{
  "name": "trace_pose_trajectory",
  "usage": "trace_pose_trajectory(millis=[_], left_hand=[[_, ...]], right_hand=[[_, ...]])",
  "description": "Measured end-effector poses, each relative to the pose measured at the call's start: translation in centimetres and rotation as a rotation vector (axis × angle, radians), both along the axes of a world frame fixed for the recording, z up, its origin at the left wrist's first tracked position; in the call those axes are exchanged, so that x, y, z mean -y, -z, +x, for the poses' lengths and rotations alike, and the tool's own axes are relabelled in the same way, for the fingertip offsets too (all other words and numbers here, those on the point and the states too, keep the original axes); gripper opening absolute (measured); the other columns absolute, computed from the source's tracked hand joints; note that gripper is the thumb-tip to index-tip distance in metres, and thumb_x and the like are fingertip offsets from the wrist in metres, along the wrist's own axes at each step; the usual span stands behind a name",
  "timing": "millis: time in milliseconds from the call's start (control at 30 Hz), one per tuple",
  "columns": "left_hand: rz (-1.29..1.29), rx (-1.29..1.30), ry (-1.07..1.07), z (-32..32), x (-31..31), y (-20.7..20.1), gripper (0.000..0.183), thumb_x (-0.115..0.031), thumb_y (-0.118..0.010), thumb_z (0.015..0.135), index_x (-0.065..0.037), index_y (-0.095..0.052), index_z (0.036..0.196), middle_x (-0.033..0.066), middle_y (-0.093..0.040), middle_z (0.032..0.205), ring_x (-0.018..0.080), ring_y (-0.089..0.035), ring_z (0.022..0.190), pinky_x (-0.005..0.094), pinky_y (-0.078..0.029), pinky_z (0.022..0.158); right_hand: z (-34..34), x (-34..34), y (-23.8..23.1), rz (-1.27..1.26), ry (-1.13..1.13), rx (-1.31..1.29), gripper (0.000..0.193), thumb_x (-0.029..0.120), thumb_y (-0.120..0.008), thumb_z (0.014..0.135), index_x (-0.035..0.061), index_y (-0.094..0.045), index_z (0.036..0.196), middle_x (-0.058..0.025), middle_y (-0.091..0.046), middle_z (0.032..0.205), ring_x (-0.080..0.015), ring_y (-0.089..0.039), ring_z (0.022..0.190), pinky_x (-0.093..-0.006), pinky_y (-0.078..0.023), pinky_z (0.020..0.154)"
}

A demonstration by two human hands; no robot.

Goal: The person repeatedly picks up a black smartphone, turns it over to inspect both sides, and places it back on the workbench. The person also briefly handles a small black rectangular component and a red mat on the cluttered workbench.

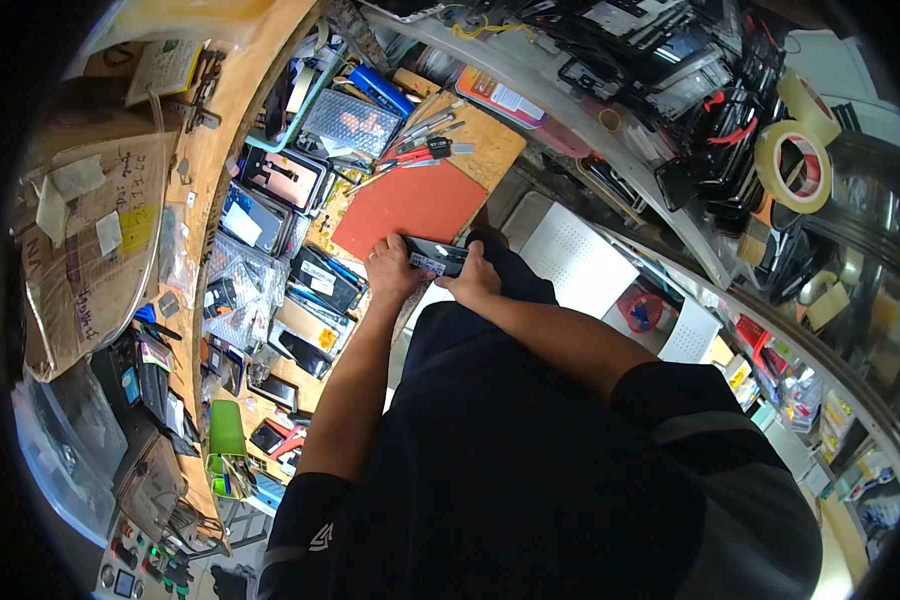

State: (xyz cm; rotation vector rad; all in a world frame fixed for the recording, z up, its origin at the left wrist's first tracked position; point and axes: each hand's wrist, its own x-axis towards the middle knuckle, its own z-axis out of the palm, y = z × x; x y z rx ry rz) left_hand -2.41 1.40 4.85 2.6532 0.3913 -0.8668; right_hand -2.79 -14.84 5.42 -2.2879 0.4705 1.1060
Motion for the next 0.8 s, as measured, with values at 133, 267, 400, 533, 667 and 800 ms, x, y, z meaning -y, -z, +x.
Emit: trace_pose_trajectory(millis=[133, 267, 400, 533, 667, 800], left_hand=[[0.014, 0.08, -0.027, -0.4, 0.6, -0.2, 0.086, -0.036, -0.094, 0.058, -0.005, -0.047, 0.123, 0.0216, -0.055, 0.121, 0.0416, -0.055, 0.116, 0.0489, -0.043, 0.099], [0.003, 0.147, -0.033, -1.1, 0.4, 0.7, 0.08, -0.034, -0.095, 0.057, -0.009, -0.048, 0.116, 0.0169, -0.054, 0.113, 0.0364, -0.056, 0.111, 0.0484, -0.043, 0.093], [-0.012, 0.154, -0.043, -1.1, 0.4, 0.8, 0.076, -0.031, -0.094, 0.058, -0.008, -0.049, 0.114, 0.0167, -0.054, 0.111, 0.0366, -0.056, 0.11, 0.0483, -0.044, 0.093], [-0.032, 0.16, -0.044, -1.5, 0.4, 1.0, 0.073, -0.029, -0.093, 0.059, -0.007, -0.049, 0.112, 0.0172, -0.053, 0.111, 0.0371, -0.055, 0.109, 0.0485, -0.044, 0.094], [-0.018, 0.182, -0.041, -0.8, 0.3, 0.8, 0.074, -0.029, -0.093, 0.059, -0.007, -0.048, 0.114, 0.0174, -0.053, 0.114, 0.0377, -0.054, 0.111, 0.0488, -0.044, 0.096], [-0.044, 0.158, -0.039, -1.5, 0.1, 1.0, 0.076, -0.029, -0.094, 0.059, -0.006, -0.048, 0.116, 0.0179, -0.053, 0.115, 0.0382, -0.054, 0.112, 0.0487, -0.044, 0.096]], right_hand=[[0.1, -0.9, 0.3, -0.096, 0.028, -0.08, 0.079, 0.037, -0.089, 0.072, 0.0067, -0.035, 0.121, -0.0221, -0.067, 0.114, -0.041, -0.066, 0.108, -0.0482, -0.054, 0.091], [-0.4, -1.8, 0.1, -0.159, 0.041, -0.039, 0.077, 0.033, -0.088, 0.075, 0.0063, -0.034, 0.123, -0.0237, -0.064, 0.117, -0.0409, -0.064, 0.112, -0.0486, -0.053, 0.093], [-1.0, -2.5, 0.0, -0.175, 0.091, 0.027, 0.077, 0.029, -0.088, 0.074, 0.0053, -0.034, 0.124, -0.0254, -0.064, 0.115, -0.0437, -0.063, 0.111, -0.0503, -0.052, 0.094], [-2.3, -2.4, 1.1, -0.192, 0.094, 0.079, 0.082, 0.03, -0.088, 0.074, 0.0023, -0.033, 0.128, -0.027, -0.063, 0.116, -0.044, -0.063, 0.111, -0.0499, -0.052, 0.094], [-1.8, -2.4, 1.1, -0.142, 0.099, 0.129, 0.078, 0.026, -0.088, 0.073, 0.0031, -0.033, 0.125, -0.0279, -0.063, 0.111, -0.0457, -0.063, 0.108, -0.0511, -0.052, 0.092], [-2.3, -2.2, 1.2, -0.131, 0.113, 0.121, 0.075, 0.024, -0.087, 0.073, 0.0031, -0.034, 0.122, -0.0274, -0.063, 0.11, -0.045, -0.064, 0.107, -0.0502, -0.053, 0.092]])
